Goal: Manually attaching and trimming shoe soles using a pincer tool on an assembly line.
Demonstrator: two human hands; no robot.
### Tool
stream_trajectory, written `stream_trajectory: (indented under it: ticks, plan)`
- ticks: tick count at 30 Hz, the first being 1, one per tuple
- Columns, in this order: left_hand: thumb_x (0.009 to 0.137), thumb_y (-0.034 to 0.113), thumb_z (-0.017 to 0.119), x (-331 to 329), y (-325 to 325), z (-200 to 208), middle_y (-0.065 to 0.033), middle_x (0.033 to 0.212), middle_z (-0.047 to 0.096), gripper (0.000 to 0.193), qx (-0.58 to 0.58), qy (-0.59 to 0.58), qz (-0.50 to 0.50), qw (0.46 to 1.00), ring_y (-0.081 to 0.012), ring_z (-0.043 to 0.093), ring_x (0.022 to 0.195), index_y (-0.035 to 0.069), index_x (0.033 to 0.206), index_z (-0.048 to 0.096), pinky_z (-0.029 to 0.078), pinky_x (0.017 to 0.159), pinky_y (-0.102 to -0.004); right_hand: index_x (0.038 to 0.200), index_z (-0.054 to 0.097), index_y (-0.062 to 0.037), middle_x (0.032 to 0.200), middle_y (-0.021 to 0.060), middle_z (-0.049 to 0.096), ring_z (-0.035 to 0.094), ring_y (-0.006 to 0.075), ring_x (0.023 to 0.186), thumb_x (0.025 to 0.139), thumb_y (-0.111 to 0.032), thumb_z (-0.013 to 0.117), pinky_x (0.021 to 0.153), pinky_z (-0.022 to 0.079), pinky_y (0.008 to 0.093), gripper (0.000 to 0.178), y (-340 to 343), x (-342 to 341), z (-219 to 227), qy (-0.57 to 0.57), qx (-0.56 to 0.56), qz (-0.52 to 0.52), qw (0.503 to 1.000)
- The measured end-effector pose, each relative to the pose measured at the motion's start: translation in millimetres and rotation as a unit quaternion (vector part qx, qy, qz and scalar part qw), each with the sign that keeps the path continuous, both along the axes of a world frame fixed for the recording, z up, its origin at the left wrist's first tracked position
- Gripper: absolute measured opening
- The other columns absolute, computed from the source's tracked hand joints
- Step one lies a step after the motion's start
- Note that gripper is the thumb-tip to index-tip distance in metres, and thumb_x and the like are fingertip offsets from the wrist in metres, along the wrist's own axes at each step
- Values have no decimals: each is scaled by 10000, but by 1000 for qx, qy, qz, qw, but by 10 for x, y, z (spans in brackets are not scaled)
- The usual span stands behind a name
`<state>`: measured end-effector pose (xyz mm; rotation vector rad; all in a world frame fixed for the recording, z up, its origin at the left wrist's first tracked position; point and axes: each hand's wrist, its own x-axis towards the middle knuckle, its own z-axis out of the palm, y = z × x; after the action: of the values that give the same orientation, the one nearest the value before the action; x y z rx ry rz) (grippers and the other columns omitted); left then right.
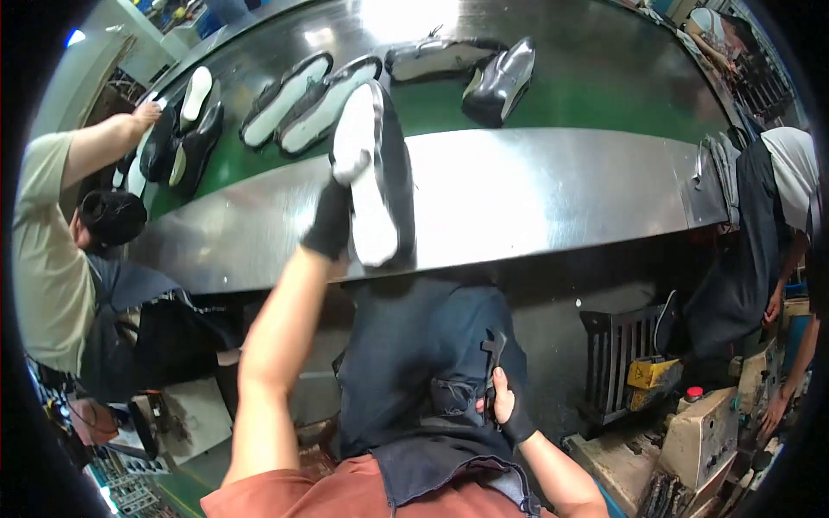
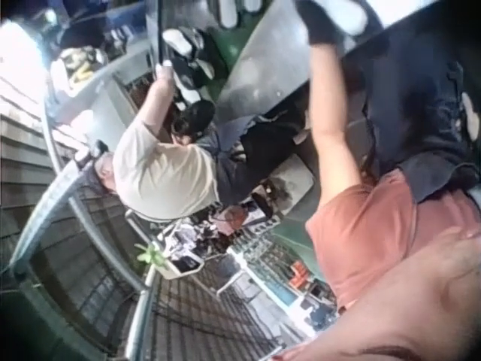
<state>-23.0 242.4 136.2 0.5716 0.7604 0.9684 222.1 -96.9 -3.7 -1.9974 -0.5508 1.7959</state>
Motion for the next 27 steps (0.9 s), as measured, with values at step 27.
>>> stream_trajectory:
  ticks: [27]
  plan:
    - [771, 474, 750, 760, 3072, -397, -260, 1206, 609, 704, 439, 716, -68, 539, -439, 562, 1181, 11, 1267, 558, 459, 1001, -465, 819, 613, -24, 588, 35, 614, 608, 119, 541, 1001, -603, 382, 553, 493, 267, 649, 996, -260, 84, 142, -52, 132, 980]
